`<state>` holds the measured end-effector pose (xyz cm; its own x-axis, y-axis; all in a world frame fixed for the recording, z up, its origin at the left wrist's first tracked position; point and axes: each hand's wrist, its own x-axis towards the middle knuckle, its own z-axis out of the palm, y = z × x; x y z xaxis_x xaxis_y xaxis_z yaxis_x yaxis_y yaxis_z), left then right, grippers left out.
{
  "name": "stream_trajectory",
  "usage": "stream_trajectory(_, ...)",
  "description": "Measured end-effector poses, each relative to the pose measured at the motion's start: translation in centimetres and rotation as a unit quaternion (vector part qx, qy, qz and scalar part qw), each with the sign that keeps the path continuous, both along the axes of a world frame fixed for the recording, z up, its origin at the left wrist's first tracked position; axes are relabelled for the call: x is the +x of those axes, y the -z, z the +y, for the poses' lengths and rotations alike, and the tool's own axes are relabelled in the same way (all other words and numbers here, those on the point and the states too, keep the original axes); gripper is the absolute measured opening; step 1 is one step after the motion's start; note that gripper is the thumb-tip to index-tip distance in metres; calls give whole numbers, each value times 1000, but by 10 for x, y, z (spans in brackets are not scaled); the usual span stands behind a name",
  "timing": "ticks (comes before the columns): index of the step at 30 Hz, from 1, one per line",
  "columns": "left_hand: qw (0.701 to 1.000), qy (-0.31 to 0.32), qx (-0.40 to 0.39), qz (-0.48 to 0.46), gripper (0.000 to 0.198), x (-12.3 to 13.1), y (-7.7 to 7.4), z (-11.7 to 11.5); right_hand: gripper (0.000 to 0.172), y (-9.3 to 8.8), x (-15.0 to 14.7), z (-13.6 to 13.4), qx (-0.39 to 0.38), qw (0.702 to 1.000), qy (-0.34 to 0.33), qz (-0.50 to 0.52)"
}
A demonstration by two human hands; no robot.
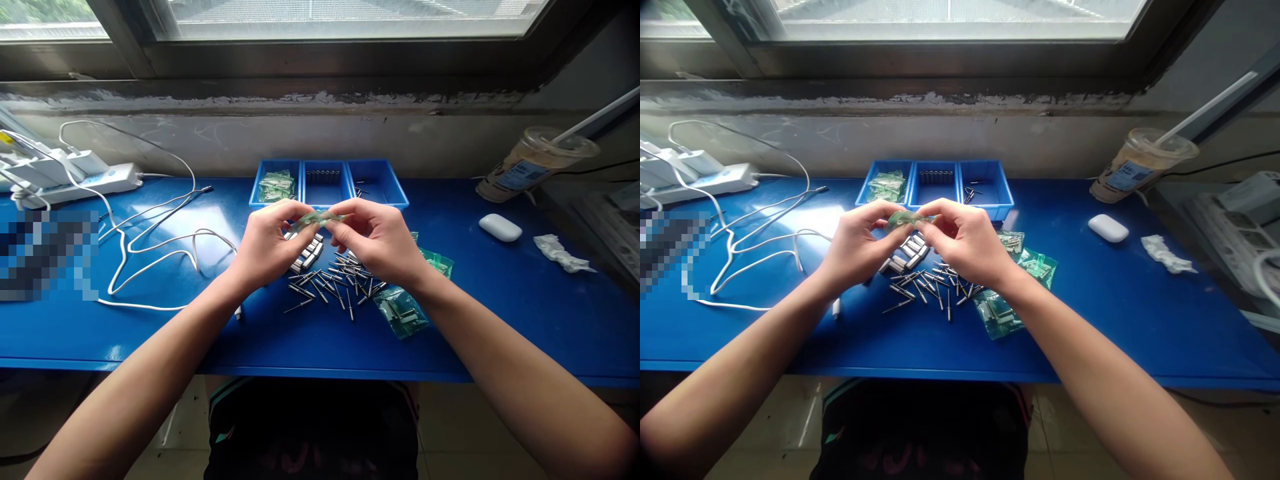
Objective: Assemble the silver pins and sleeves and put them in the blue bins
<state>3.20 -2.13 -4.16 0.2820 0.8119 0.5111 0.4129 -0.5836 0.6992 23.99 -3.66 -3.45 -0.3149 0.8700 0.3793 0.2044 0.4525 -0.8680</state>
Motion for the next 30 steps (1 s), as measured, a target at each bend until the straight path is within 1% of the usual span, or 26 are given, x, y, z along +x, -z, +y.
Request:
stream_trajectory(5, 1000, -1, 4, 9, 10, 1, -1, -1, 26, 0, 0, 0, -4, 1000, -1, 3)
stream_trajectory(12, 999, 7, 38, 25, 7, 0, -2, -2, 27, 3, 0, 0, -2, 1000, -7, 3)
stream_trajectory(15, 999, -3, 45, 11, 6, -1, -2, -2, 28, 0, 1, 1, -4, 1000, 1, 9)
stream_trajectory(18, 997, -45, 51, -32, 7, -4, -4, 1, 27, -5, 5, 1, -8, 999, 33, 15)
stream_trajectory(20, 992, -96, 67, -57, 9, -8, -6, 4, 26, -8, 10, 3, 1, 998, 61, 18)
stream_trajectory(23, 972, -186, 131, -65, 16, -16, -6, 9, 22, -11, 15, 5, 26, 995, 92, 6)
stream_trajectory(25, 961, -217, 167, -36, 27, -21, -4, 14, 21, -10, 15, 6, 31, 995, 97, -17)
stream_trajectory(26, 961, -216, 173, -2, 32, -23, -2, 17, 22, -10, 15, 6, 28, 995, 93, -33)
stream_trajectory(28, 962, -201, 154, 106, 40, -25, 3, 20, 23, -7, 13, 7, 31, 994, 73, -74)
stream_trajectory(30, 950, -193, 111, 218, 46, -26, 6, 22, 22, -3, 11, 7, 61, 988, 56, -132)
